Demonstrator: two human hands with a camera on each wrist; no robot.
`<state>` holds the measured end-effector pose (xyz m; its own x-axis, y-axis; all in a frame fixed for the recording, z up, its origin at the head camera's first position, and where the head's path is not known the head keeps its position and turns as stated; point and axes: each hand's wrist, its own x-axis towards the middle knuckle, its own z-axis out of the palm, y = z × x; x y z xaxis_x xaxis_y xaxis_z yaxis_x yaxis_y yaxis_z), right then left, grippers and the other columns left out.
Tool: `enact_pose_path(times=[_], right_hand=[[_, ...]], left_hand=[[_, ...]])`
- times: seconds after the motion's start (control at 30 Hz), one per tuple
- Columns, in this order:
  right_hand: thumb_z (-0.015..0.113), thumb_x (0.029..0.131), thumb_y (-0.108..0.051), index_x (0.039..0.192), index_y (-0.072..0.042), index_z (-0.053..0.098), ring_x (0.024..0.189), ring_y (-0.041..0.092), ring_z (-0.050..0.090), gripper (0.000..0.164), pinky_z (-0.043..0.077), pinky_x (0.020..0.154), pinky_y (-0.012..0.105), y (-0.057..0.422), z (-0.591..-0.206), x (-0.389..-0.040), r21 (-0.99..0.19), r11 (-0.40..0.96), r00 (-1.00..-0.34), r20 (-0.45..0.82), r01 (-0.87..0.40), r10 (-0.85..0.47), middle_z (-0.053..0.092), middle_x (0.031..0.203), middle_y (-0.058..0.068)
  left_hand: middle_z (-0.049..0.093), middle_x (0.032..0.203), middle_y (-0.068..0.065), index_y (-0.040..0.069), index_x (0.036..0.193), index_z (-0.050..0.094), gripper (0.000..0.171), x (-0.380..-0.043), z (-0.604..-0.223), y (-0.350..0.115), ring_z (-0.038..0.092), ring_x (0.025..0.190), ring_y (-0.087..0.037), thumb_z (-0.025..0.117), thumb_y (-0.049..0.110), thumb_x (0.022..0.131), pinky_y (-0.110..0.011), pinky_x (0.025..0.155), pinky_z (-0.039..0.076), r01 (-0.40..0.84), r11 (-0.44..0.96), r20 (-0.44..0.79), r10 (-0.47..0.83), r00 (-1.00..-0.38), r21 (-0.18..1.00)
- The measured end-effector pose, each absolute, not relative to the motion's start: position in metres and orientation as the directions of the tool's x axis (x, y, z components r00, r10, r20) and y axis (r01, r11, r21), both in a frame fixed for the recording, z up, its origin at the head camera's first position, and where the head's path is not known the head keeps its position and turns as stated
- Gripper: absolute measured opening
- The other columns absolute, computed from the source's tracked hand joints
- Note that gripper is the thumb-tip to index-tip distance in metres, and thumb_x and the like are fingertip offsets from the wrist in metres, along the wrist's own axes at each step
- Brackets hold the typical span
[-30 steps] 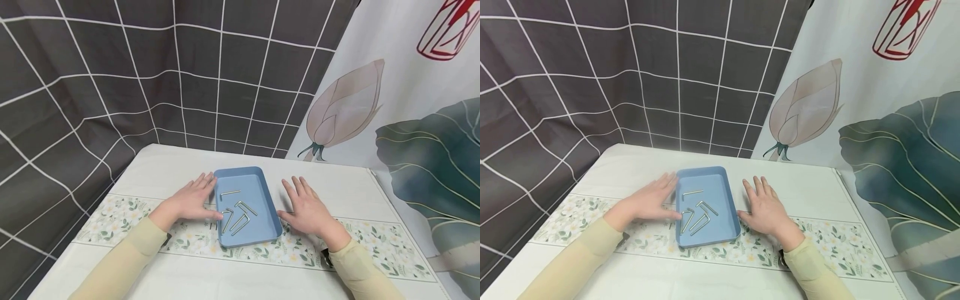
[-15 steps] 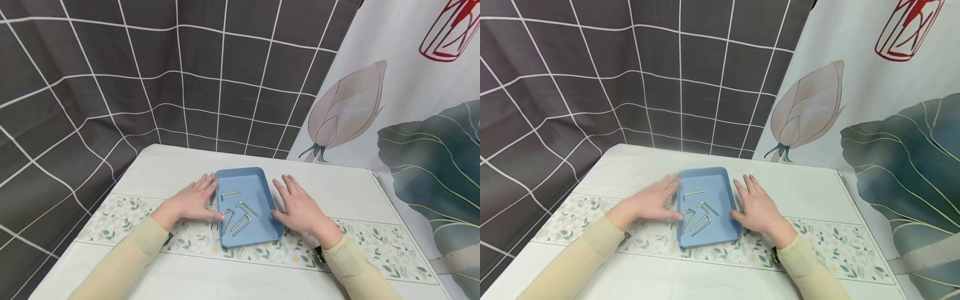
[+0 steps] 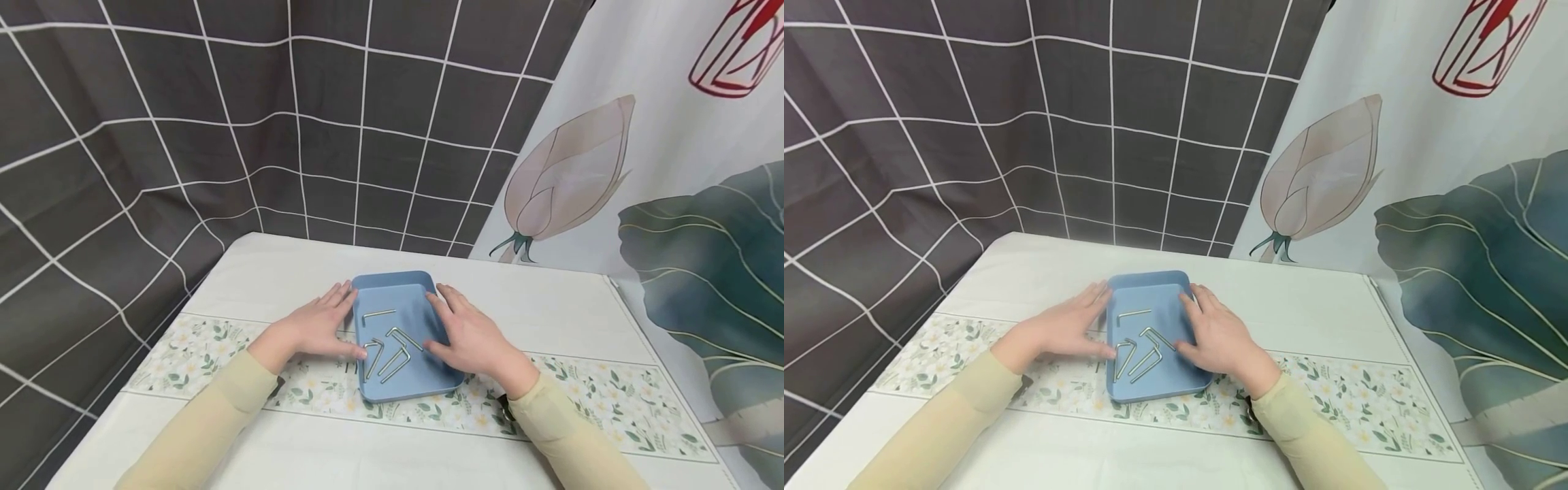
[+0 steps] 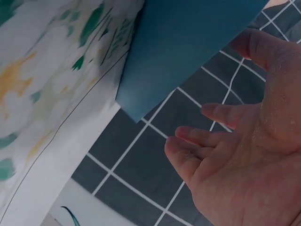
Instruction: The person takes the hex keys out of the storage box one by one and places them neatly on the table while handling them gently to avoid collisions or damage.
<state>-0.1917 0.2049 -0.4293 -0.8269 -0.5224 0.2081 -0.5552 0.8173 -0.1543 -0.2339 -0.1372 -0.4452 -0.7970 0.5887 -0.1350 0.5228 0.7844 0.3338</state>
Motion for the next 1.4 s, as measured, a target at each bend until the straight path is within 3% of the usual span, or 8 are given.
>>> enact_pose_path(times=[0.3, 0.43, 0.6, 0.8, 1.07, 1.4], right_hand=[[0.086, 0.095, -0.036, 0.163, 0.003, 0.05, 0.144, 0.045, 0.057, 0.086, 0.056, 0.112, 0.057, 0.183, -0.431, -0.196, -0.141, 0.794, -0.803, 0.192, -0.592, -0.564, 0.052, 0.159, 0.031], [0.084, 0.095, -0.032, 0.159, 0.003, 0.054, 0.123, 0.034, 0.065, 0.079, 0.062, 0.1, 0.05, 0.175, -0.432, -0.198, -0.129, 0.787, -0.794, 0.185, -0.604, -0.579, 0.061, 0.144, 0.023], [0.083, 0.094, -0.028, 0.156, 0.003, 0.056, 0.1, 0.025, 0.064, 0.075, 0.062, 0.086, 0.046, 0.169, -0.432, -0.202, -0.098, 0.784, -0.787, 0.165, -0.613, -0.595, 0.066, 0.127, 0.015], [0.082, 0.094, -0.027, 0.152, 0.003, 0.059, 0.098, 0.026, 0.066, 0.069, 0.063, 0.082, 0.046, 0.165, -0.432, -0.207, -0.066, 0.783, -0.784, 0.114, -0.619, -0.61, 0.067, 0.122, 0.016], [0.08, 0.095, -0.023, 0.145, 0.003, 0.066, 0.095, 0.025, 0.066, 0.059, 0.064, 0.079, 0.047, 0.157, -0.433, -0.212, -0.079, 0.794, -0.796, -0.001, -0.603, -0.605, 0.068, 0.12, 0.017], [0.08, 0.093, -0.024, 0.136, -0.001, 0.072, 0.079, 0.017, 0.06, 0.05, 0.061, 0.07, 0.043, 0.153, -0.442, -0.218, -0.059, 0.801, -0.8, -0.042, -0.596, -0.598, 0.068, 0.104, 0.008]], left_hand=[[0.0, 0.184, -0.024, -0.004, 0.176, 0.014, 0.137, -0.233, -0.441, -0.137, 0.008, 0.17, -0.047, 0.075, 0.082, 0.089, -0.066, 0.133, 0.023, 0.526, 0.776, -0.135, 0.597, -0.791, 0.347], [0.0, 0.185, -0.023, -0.004, 0.176, 0.014, 0.137, -0.232, -0.44, -0.137, 0.008, 0.17, -0.046, 0.075, 0.082, 0.089, -0.066, 0.133, 0.023, 0.516, 0.78, -0.145, 0.591, -0.794, 0.355], [0.003, 0.185, -0.024, -0.003, 0.176, 0.015, 0.138, -0.232, -0.442, -0.137, 0.009, 0.17, -0.048, 0.076, 0.083, 0.087, -0.066, 0.133, 0.024, 0.509, 0.786, -0.144, 0.582, -0.8, 0.352], [0.003, 0.185, -0.023, -0.003, 0.176, 0.016, 0.139, -0.232, -0.441, -0.137, 0.009, 0.17, -0.046, 0.077, 0.084, 0.085, -0.066, 0.133, 0.025, 0.511, 0.785, -0.139, 0.583, -0.8, 0.35], [-0.001, 0.186, -0.017, 0.004, 0.178, 0.011, 0.142, -0.229, -0.443, -0.137, 0.007, 0.172, -0.034, 0.077, 0.086, 0.083, -0.061, 0.126, 0.041, 0.481, 0.799, -0.171, 0.564, -0.808, 0.361], [-0.001, 0.187, -0.017, 0.003, 0.178, 0.011, 0.144, -0.23, -0.442, -0.137, 0.007, 0.172, -0.033, 0.079, 0.085, 0.082, -0.059, 0.129, 0.038, 0.484, 0.793, -0.169, 0.57, -0.804, 0.37]])
